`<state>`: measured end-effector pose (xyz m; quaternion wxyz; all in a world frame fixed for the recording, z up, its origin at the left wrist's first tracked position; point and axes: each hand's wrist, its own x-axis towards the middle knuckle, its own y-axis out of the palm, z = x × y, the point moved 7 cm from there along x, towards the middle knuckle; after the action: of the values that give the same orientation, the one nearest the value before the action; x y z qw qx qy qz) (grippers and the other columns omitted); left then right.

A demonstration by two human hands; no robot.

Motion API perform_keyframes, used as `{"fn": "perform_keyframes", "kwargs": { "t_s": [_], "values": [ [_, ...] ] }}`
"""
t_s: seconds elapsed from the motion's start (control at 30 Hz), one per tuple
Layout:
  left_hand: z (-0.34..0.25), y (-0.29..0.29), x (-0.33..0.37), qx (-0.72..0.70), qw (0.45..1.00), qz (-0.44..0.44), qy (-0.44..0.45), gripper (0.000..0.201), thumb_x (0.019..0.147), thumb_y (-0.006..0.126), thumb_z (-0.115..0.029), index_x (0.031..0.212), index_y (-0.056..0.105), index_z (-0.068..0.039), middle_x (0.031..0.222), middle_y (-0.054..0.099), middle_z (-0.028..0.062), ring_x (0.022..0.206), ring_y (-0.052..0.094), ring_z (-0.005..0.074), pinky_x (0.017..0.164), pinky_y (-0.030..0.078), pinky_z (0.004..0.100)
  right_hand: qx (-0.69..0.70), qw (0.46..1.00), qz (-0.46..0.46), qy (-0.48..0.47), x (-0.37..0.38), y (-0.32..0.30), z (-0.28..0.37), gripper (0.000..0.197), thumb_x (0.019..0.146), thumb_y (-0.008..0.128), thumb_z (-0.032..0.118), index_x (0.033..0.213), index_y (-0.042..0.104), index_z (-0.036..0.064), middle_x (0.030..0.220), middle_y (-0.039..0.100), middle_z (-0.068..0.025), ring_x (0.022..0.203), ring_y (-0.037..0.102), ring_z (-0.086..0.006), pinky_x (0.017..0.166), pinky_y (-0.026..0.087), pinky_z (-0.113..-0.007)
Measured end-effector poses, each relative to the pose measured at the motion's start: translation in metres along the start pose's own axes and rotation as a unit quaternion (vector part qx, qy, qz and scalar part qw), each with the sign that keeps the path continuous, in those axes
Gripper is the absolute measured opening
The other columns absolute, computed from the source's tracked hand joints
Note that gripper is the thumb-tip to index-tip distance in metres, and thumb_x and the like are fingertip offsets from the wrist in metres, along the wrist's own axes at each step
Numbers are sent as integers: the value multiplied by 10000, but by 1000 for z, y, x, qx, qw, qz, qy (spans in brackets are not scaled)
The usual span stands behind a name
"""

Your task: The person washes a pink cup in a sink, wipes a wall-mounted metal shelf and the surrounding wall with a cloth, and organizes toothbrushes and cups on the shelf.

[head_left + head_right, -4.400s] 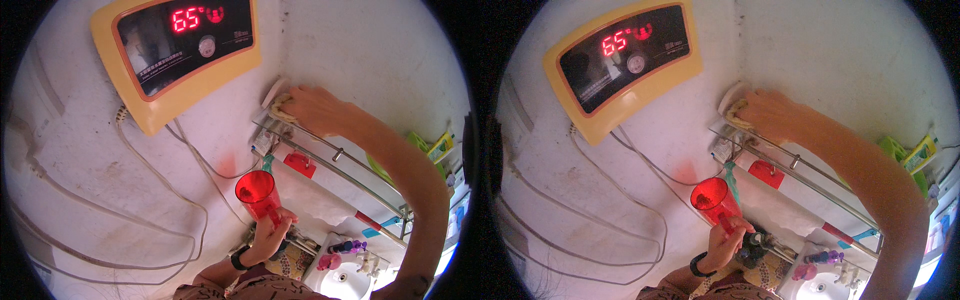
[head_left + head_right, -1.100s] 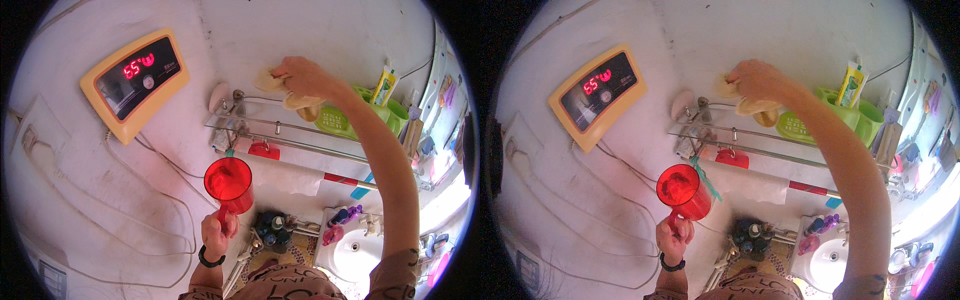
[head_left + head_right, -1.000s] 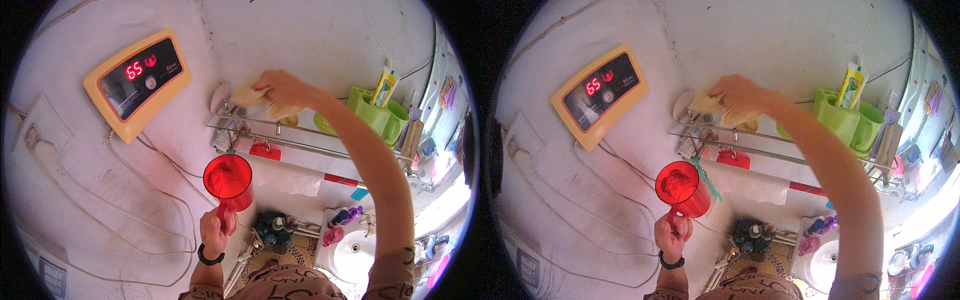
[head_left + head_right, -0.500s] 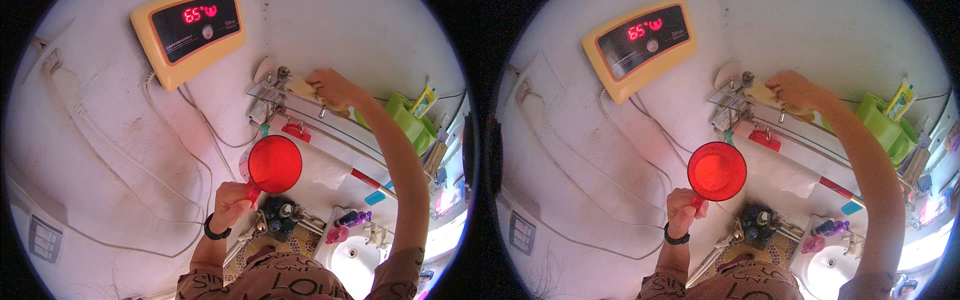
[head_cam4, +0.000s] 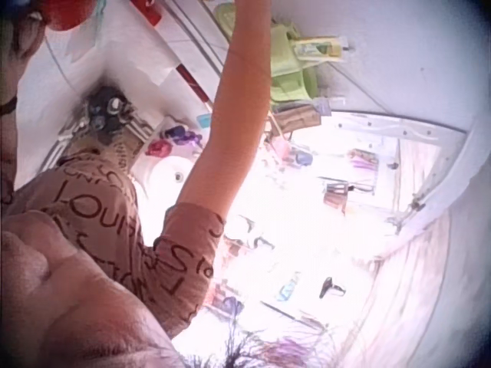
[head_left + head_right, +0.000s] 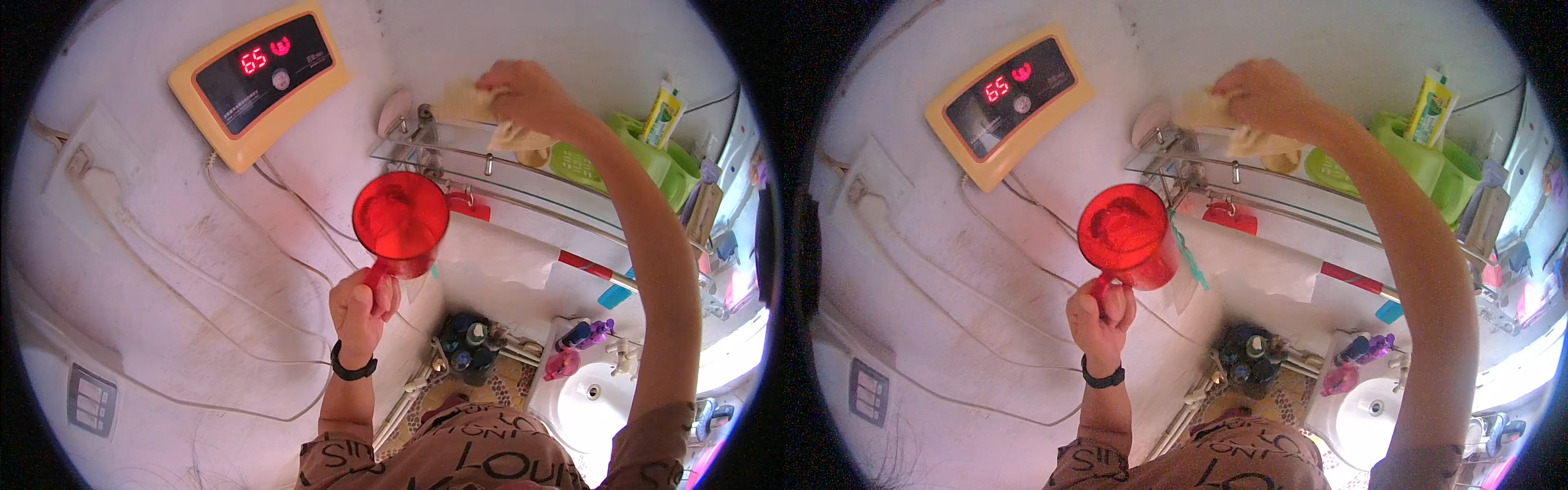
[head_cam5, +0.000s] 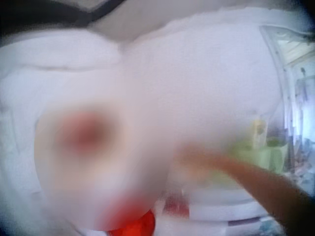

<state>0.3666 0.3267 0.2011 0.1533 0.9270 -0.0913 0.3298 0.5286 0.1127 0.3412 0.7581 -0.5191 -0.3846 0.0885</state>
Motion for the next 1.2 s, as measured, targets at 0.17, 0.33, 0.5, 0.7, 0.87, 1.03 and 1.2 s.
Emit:
{"fn": "perform_keyframes", "kwargs": {
  "t_s": [0.17,0.33,0.5,0.7,0.87,1.03,1.2],
  "values": [
    [-15,23,19,134,989,12,54,368,971,423,-309,745,437,-19,576,397,-4,475,351,94,444,250,242,294,935,-153,128,-88,-58,23,346,706,536,32,1029,653,-7,917,653,-79,804,595,-123,745,492,-272],
    [-40,56,35,475,854,99,188,111,747,670,-16,812,582,6,682,521,123,601,510,303,540,429,345,528,849,8,26,-196,21,41,400,660,605,-13,1059,622,-14,1003,626,-60,936,568,-146,831,468,-300],
    [-42,85,58,561,786,121,230,162,709,697,-56,839,606,-23,792,506,94,720,541,286,570,449,378,594,766,47,240,-308,99,24,351,670,578,-36,1017,630,-40,1037,604,-75,978,554,-168,864,438,-287],
    [-68,97,73,653,682,28,329,192,675,712,-45,825,593,-33,802,512,73,763,540,274,607,461,368,665,624,-46,407,-418,123,4,346,672,549,-46,1006,640,-54,961,639,-110,890,609,-178,775,487,-285],
    [-63,119,85,686,635,14,355,177,671,709,-51,799,588,-51,796,501,64,761,538,258,600,463,364,668,587,-133,438,-468,116,0,342,665,536,-54,989,643,-70,900,658,-119,817,634,-186,732,504,-281],
    [-31,185,92,685,569,188,415,69,690,598,-115,717,558,-65,773,468,49,828,500,204,647,439,313,692,547,-163,442,-498,124,1,336,673,531,-66,994,631,-83,916,666,-137,800,648,-202,730,529,-303],
    [5,213,109,713,488,291,412,35,693,570,-97,699,565,-63,815,490,42,851,495,189,688,439,298,694,532,-192,445,-510,116,-1,352,683,535,-70,1025,616,-84,943,663,-150,820,654,-213,746,539,-311]
  ]
}}
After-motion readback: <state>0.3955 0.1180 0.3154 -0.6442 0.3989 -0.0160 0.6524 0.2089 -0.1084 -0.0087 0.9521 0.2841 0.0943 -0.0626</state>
